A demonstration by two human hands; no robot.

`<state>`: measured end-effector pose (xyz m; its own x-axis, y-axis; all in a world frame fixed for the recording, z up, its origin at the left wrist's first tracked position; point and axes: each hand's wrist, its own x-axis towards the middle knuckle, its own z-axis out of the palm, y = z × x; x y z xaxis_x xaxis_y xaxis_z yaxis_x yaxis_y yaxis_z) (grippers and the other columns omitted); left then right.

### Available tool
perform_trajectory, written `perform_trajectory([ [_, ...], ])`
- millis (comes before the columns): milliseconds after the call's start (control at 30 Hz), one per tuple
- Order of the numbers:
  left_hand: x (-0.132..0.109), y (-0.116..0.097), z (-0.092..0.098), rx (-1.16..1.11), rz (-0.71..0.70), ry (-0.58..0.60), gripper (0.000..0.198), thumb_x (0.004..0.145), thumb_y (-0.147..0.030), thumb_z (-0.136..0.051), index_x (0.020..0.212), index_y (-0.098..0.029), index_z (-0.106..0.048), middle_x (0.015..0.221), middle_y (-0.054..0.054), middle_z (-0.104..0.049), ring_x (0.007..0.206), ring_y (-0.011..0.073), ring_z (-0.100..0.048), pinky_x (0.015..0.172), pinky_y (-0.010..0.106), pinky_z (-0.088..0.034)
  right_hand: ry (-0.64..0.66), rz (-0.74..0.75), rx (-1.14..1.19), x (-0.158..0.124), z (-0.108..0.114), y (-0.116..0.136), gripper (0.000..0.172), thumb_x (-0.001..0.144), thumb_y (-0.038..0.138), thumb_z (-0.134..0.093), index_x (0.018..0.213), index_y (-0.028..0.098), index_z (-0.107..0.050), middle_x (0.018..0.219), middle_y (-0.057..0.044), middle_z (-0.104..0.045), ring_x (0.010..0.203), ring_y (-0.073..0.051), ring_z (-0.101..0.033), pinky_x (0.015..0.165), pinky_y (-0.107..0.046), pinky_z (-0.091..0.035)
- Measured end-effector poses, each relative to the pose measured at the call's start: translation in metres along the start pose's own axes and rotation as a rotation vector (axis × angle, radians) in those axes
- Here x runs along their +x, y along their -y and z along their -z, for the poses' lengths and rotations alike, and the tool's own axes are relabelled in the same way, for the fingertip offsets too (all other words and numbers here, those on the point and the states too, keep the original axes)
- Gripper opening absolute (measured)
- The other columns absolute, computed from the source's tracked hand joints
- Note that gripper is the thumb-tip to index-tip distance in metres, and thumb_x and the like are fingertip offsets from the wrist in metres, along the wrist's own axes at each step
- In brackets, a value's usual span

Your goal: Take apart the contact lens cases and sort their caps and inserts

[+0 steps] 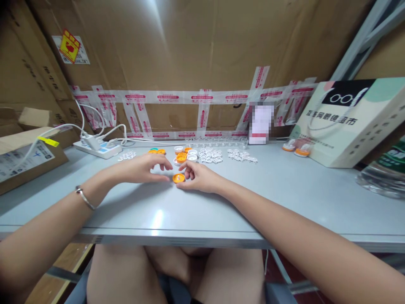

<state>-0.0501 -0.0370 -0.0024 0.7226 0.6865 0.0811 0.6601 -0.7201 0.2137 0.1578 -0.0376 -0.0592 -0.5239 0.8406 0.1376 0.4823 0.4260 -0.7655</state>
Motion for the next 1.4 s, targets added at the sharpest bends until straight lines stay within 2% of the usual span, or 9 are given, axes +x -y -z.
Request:
perform_trajectory([
  [133, 0.007, -0.009, -0.020, -0.047, -0.068, -0.011, 0.033, 0.075, -0.041, -0.057, 0.096, -0.016, -0.059, 0.092, 0.006, -0.061, 0.081, 0.0164, -0.055, 0.070, 0.025, -0.041, 0.020, 0.041, 0.041, 0.000, 0.000, -0.003, 0.047, 0.061, 0.031, -0.067, 0.098, 0.018, -0.041, 0.076, 0.002, -0.047, 0.066, -0.010, -0.041, 0.061, -0.025, -0.037],
  [300, 0.013, -0.010, -0.030, -0.131, -0.101, -0.055, 0.028, 0.077, -0.038, -0.056, 0.092, -0.016, -0.062, 0.086, 0.005, -0.063, 0.076, 0.0146, -0.055, 0.067, 0.024, -0.041, 0.041, 0.085, 0.061, 0.000, 0.002, -0.002, 0.041, 0.062, 0.021, -0.063, 0.092, 0.020, -0.035, 0.078, 0.002, -0.046, 0.067, -0.010, -0.042, 0.063, -0.025, -0.037],
  [433, 0.014, -0.007, -0.025, -0.203, -0.058, -0.084, 0.028, 0.073, -0.037, -0.061, 0.091, -0.015, -0.063, 0.089, 0.004, -0.064, 0.078, 0.0144, -0.056, 0.069, 0.024, -0.042, 0.059, 0.060, 0.071, -0.001, 0.004, 0.000, 0.045, 0.062, 0.022, -0.063, 0.093, 0.021, -0.030, 0.079, 0.002, -0.046, 0.068, -0.010, -0.042, 0.065, -0.026, -0.038],
  [600, 0.008, 0.012, -0.002, -0.323, 0.143, -0.200, 0.036, 0.073, -0.039, -0.060, 0.099, -0.015, -0.061, 0.096, 0.006, -0.065, 0.086, 0.0155, -0.058, 0.072, 0.026, -0.042, 0.075, 0.039, 0.061, -0.002, 0.005, 0.000, 0.049, 0.063, 0.026, -0.066, 0.094, 0.021, -0.029, 0.081, 0.001, -0.046, 0.071, -0.010, -0.042, 0.067, -0.027, -0.038],
  [733, 0.006, 0.038, 0.005, -0.129, 0.291, -0.346, 0.033, 0.074, -0.038, -0.057, 0.096, -0.015, -0.062, 0.096, 0.007, -0.065, 0.087, 0.0178, -0.058, 0.073, 0.028, -0.042, 0.067, 0.035, 0.059, -0.002, 0.004, 0.000, 0.048, 0.063, 0.026, -0.066, 0.094, 0.021, -0.030, 0.080, 0.001, -0.046, 0.069, -0.010, -0.041, 0.065, -0.026, -0.038],
  [1000, 0.015, 0.062, -0.008, 0.144, 0.299, -0.235, 0.030, 0.077, -0.036, -0.051, 0.093, -0.015, -0.064, 0.096, 0.008, -0.067, 0.087, 0.0202, -0.059, 0.077, 0.028, -0.042, 0.064, 0.036, 0.028, -0.003, 0.005, 0.001, 0.046, 0.064, 0.027, -0.065, 0.094, 0.021, -0.030, 0.079, 0.001, -0.047, 0.068, -0.010, -0.041, 0.064, -0.025, -0.037],
  [1167, 0.017, 0.065, -0.012, 0.172, 0.244, -0.297, 0.028, 0.076, -0.036, -0.054, 0.094, -0.016, -0.063, 0.097, 0.008, -0.065, 0.089, 0.0197, -0.057, 0.080, 0.028, -0.041, 0.058, 0.056, 0.036, -0.002, 0.003, -0.001, 0.045, 0.064, 0.027, -0.066, 0.093, 0.021, -0.032, 0.078, 0.002, -0.048, 0.067, -0.009, -0.042, 0.064, -0.025, -0.037],
  [1267, 0.016, 0.050, -0.011, 0.118, 0.144, -0.380, 0.024, 0.078, -0.032, -0.054, 0.092, -0.015, -0.063, 0.092, 0.007, -0.064, 0.084, 0.0168, -0.057, 0.077, 0.027, -0.041, 0.001, 0.053, 0.114, 0.000, 0.003, 0.000, 0.039, 0.066, 0.032, -0.065, 0.089, 0.021, -0.035, 0.071, 0.004, -0.049, 0.061, -0.009, -0.044, 0.059, -0.025, -0.037],
  [1400, 0.013, 0.015, -0.013, -0.022, -0.103, -0.303, 0.022, 0.084, -0.030, -0.048, 0.089, -0.016, -0.064, 0.079, 0.004, -0.062, 0.070, 0.0118, -0.054, 0.066, 0.023, -0.041, -0.309, 0.052, 0.223, 0.006, 0.024, 0.000, 0.028, 0.071, 0.039, -0.060, 0.082, 0.020, -0.042, 0.067, 0.003, -0.051, 0.059, -0.010, -0.047, 0.056, -0.025, -0.038],
])
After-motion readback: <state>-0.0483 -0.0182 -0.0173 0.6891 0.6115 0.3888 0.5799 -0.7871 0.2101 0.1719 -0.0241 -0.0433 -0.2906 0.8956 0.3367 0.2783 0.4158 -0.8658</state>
